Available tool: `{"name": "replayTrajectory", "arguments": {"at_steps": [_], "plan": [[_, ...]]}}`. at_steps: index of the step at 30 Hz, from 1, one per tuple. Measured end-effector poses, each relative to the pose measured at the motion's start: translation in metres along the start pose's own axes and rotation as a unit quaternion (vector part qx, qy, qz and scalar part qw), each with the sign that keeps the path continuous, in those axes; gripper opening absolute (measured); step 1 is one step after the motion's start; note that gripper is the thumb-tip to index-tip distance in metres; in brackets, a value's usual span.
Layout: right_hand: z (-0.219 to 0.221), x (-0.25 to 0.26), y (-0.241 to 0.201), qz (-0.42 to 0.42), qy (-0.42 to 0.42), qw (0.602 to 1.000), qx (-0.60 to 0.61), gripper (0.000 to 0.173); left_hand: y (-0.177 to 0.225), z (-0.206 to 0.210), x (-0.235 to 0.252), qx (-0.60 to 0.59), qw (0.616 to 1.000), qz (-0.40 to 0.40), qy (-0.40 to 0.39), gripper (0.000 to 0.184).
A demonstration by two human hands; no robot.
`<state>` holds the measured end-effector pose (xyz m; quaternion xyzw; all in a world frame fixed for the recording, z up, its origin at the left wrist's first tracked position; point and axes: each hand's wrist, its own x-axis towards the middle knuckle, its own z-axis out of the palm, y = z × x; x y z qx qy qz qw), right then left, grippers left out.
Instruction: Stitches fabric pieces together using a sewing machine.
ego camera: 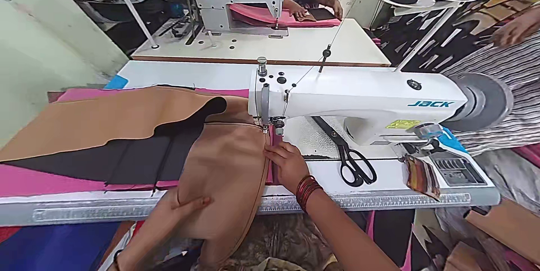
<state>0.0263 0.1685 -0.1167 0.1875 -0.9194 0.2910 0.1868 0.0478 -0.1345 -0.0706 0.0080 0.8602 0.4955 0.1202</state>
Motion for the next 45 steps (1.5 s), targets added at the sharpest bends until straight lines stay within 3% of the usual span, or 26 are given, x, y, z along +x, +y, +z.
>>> {"name": "replayTrajectory", "arguments": {"at_steps": [2, 6, 11, 13, 22, 28, 33, 36, 45], "plan": [[0.001, 0.001, -0.004, -0.002, -0.007, 1.000, -0.030, 0.040, 0.003, -0.012, 0.020, 0.115, 0.990, 0.063, 0.050, 0.040], [0.008, -0.002, -0.010, -0.004, 0.008, 0.997, -0.075, 0.034, 0.003, -0.025, 0.064, 0.220, 0.952, 0.168, 0.128, 0.035], [0.010, -0.006, -0.016, 0.011, 0.009, 0.995, -0.104, 0.036, 0.022, -0.022, 0.109, 0.339, 0.868, 0.306, 0.195, 0.039], [0.011, -0.006, -0.016, 0.010, 0.013, 0.993, -0.118, 0.037, 0.023, -0.025, 0.130, 0.374, 0.834, 0.353, 0.202, 0.044], [0.012, -0.005, -0.015, 0.027, 0.027, 0.994, -0.107, 0.037, 0.054, -0.034, 0.165, 0.396, 0.806, 0.412, 0.153, 0.031], [0.013, -0.007, -0.017, 0.025, 0.019, 0.993, -0.110, 0.039, 0.020, -0.038, 0.148, 0.399, 0.882, 0.244, 0.056, 0.045], [0.015, -0.008, -0.019, 0.023, 0.028, 0.993, -0.113, 0.039, -0.002, -0.040, 0.158, 0.341, 0.911, 0.231, 0.027, 0.046], [0.017, -0.008, -0.021, 0.024, 0.035, 0.991, -0.130, 0.039, -0.002, -0.044, 0.164, 0.260, 0.952, 0.159, -0.008, 0.041], [0.015, 0.001, -0.018, 0.039, 0.013, 0.992, -0.116, 0.040, 0.002, -0.044, 0.168, 0.230, 0.968, 0.098, -0.017, 0.041]]}}
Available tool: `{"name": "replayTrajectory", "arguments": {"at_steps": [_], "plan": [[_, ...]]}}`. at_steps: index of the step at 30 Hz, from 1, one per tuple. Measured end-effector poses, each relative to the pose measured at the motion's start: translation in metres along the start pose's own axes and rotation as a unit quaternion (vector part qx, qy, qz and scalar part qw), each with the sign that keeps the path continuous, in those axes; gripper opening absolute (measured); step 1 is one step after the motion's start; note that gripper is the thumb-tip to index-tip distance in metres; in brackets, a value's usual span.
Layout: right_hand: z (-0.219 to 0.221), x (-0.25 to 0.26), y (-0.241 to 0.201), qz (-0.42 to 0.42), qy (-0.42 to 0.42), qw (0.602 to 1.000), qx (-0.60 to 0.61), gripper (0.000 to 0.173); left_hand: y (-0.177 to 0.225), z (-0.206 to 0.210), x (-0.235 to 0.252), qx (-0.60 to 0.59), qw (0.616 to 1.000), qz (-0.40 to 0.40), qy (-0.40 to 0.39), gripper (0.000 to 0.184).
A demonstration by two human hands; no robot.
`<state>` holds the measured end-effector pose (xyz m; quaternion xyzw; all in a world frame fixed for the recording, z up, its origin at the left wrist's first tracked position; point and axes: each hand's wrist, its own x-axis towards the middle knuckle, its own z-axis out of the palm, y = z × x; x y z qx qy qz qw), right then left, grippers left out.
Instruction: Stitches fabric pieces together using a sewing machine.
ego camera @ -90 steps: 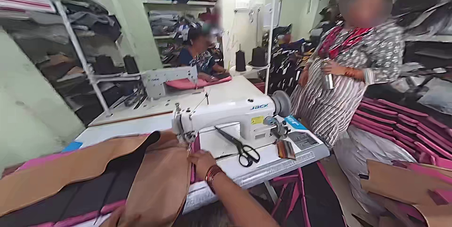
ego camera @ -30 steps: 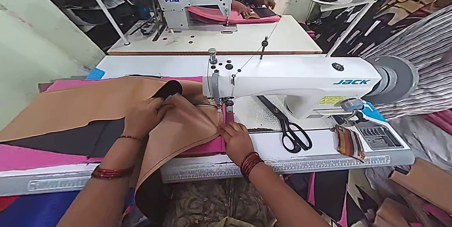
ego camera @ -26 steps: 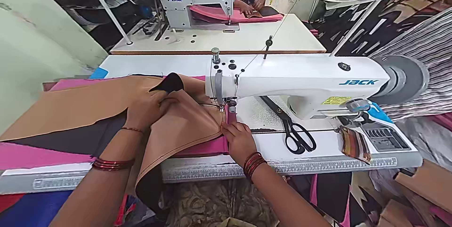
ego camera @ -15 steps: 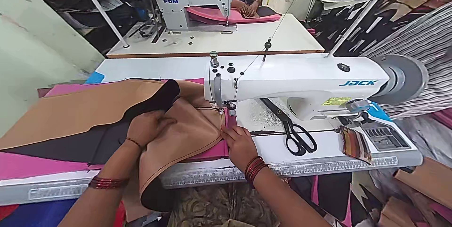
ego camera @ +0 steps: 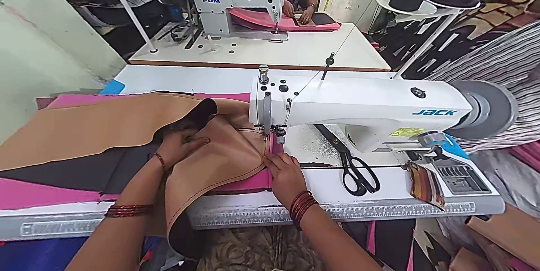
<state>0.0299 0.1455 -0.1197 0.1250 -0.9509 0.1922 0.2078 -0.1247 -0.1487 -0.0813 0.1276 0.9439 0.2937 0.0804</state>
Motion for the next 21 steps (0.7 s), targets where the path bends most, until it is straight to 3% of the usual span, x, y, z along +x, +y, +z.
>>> {"name": "replayTrajectory", "arguments": {"at_steps": [11, 21], "plan": [[-0.009, 0.022, 0.003, 0.038, -0.109, 0.993, 0.006, 0.040, 0.005, 0.000, 0.010, -0.002, 1.000, -0.029, 0.005, 0.042], [-0.005, 0.030, 0.002, 0.100, -0.097, 0.990, 0.010, 0.043, 0.007, -0.001, 0.016, -0.009, 0.999, -0.040, 0.015, 0.042]]}}
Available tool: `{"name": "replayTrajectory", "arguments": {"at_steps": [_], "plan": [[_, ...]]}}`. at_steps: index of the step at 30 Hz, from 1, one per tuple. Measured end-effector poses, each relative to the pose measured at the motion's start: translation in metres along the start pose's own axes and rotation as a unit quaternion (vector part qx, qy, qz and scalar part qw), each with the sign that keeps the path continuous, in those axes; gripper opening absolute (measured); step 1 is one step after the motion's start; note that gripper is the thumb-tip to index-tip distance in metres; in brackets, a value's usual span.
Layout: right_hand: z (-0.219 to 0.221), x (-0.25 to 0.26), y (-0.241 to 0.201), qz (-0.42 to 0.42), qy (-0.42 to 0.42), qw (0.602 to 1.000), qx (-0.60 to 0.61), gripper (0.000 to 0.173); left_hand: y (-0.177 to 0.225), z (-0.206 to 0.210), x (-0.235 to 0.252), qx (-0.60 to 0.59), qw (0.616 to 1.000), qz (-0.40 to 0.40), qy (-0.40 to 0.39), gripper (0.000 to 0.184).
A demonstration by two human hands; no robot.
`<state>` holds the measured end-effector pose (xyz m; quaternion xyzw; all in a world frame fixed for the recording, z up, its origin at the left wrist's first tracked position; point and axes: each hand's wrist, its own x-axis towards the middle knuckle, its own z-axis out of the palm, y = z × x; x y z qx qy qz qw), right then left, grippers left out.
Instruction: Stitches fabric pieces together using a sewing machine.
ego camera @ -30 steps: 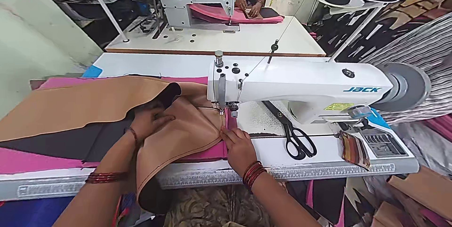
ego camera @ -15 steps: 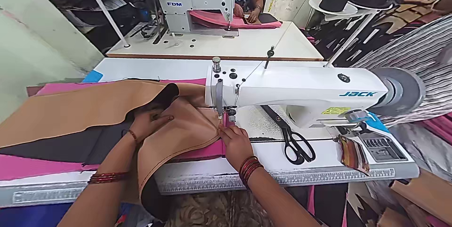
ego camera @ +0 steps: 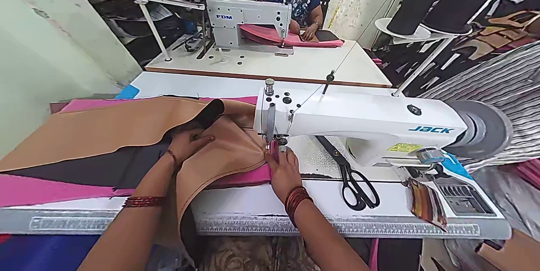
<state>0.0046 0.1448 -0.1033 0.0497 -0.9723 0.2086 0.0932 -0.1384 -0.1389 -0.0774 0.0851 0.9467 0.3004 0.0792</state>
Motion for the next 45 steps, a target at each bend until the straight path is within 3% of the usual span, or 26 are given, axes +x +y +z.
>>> {"name": "replayTrajectory", "arguments": {"at_steps": [5, 8, 11, 21, 23, 27, 32, 36, 40, 45], "plan": [[-0.005, 0.001, 0.004, 0.017, -0.024, 0.999, 0.027, 0.049, -0.003, 0.001, -0.001, -0.005, 1.000, -0.008, 0.005, 0.042], [-0.004, -0.002, 0.006, -0.003, 0.003, 0.999, 0.033, 0.048, 0.000, -0.002, -0.001, 0.004, 1.000, -0.016, 0.007, 0.042], [-0.008, -0.001, 0.004, 0.025, -0.035, 0.999, 0.016, 0.051, 0.001, 0.001, -0.005, 0.015, 1.000, -0.023, 0.009, 0.043], [-0.010, 0.008, 0.004, 0.070, -0.051, 0.996, 0.008, 0.053, 0.015, 0.015, -0.046, 0.016, 0.994, -0.097, 0.058, 0.049], [-0.011, 0.005, 0.004, 0.057, -0.040, 0.997, 0.023, 0.052, 0.021, 0.017, -0.052, 0.020, 0.993, -0.098, 0.070, 0.048], [-0.003, -0.004, 0.008, -0.066, 0.007, 0.996, 0.057, 0.049, 0.024, 0.024, -0.064, 0.017, 0.990, -0.098, 0.096, 0.045], [-0.006, -0.003, -0.001, -0.051, -0.038, 0.998, 0.006, 0.045, 0.037, 0.034, -0.086, 0.023, 0.985, -0.135, 0.105, 0.044], [-0.007, -0.011, -0.001, -0.034, -0.048, 0.998, 0.011, 0.051, 0.044, 0.028, -0.095, 0.087, 0.988, -0.123, 0.037, 0.044], [0.006, -0.017, 0.005, -0.106, 0.062, 0.992, 0.012, 0.043, 0.050, -0.006, -0.075, 0.151, 0.977, -0.107, -0.105, 0.049], [0.008, -0.017, 0.004, -0.128, 0.081, 0.988, -0.007, 0.044, 0.026, 0.006, -0.060, 0.001, 0.997, -0.044, -0.061, 0.050]]}}
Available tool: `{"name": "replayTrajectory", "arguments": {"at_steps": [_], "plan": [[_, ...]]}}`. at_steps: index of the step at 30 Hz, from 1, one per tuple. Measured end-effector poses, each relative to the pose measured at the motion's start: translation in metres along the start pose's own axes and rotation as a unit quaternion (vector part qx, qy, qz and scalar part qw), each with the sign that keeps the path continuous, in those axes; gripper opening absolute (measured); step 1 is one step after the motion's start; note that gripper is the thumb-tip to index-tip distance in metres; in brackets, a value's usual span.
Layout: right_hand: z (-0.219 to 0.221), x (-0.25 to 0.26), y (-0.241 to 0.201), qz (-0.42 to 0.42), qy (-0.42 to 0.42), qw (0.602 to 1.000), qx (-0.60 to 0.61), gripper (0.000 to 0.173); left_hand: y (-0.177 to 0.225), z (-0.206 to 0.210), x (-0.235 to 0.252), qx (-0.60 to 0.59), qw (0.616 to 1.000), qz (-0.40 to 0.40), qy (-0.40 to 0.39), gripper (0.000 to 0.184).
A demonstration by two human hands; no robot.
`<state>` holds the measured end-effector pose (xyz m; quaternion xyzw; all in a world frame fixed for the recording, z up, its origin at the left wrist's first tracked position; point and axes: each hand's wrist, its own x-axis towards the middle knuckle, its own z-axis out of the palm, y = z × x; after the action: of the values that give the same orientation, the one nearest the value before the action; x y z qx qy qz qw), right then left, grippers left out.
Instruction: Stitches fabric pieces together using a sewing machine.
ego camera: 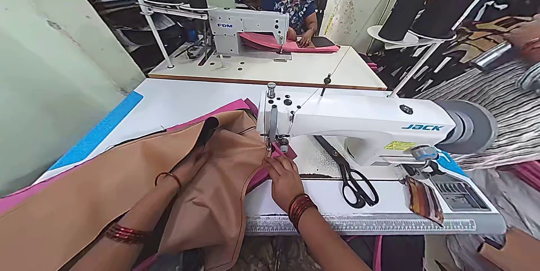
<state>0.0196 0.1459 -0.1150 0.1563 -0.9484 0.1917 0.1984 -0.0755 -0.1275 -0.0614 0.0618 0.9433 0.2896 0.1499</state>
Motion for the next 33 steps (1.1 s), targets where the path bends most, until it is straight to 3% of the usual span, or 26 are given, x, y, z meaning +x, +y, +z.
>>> {"name": "replayTrajectory", "arguments": {"at_steps": [15, 25, 29, 33], "plan": [[0.000, 0.008, -0.006, 0.074, -0.062, 0.995, -0.021, 0.045, 0.026, 0.033, -0.039, -0.009, 0.994, -0.073, 0.077, 0.048], [-0.005, 0.011, -0.005, 0.139, -0.044, 0.989, 0.023, 0.043, 0.049, 0.046, -0.052, -0.003, 0.986, -0.110, 0.121, 0.049], [-0.005, 0.012, -0.006, 0.153, -0.075, 0.985, 0.019, 0.043, 0.038, 0.040, -0.041, -0.004, 0.990, -0.075, 0.118, 0.046], [-0.012, 0.012, -0.004, 0.161, -0.102, 0.981, 0.044, 0.047, 0.026, 0.028, -0.047, -0.099, 0.992, -0.039, 0.073, 0.050]]}}
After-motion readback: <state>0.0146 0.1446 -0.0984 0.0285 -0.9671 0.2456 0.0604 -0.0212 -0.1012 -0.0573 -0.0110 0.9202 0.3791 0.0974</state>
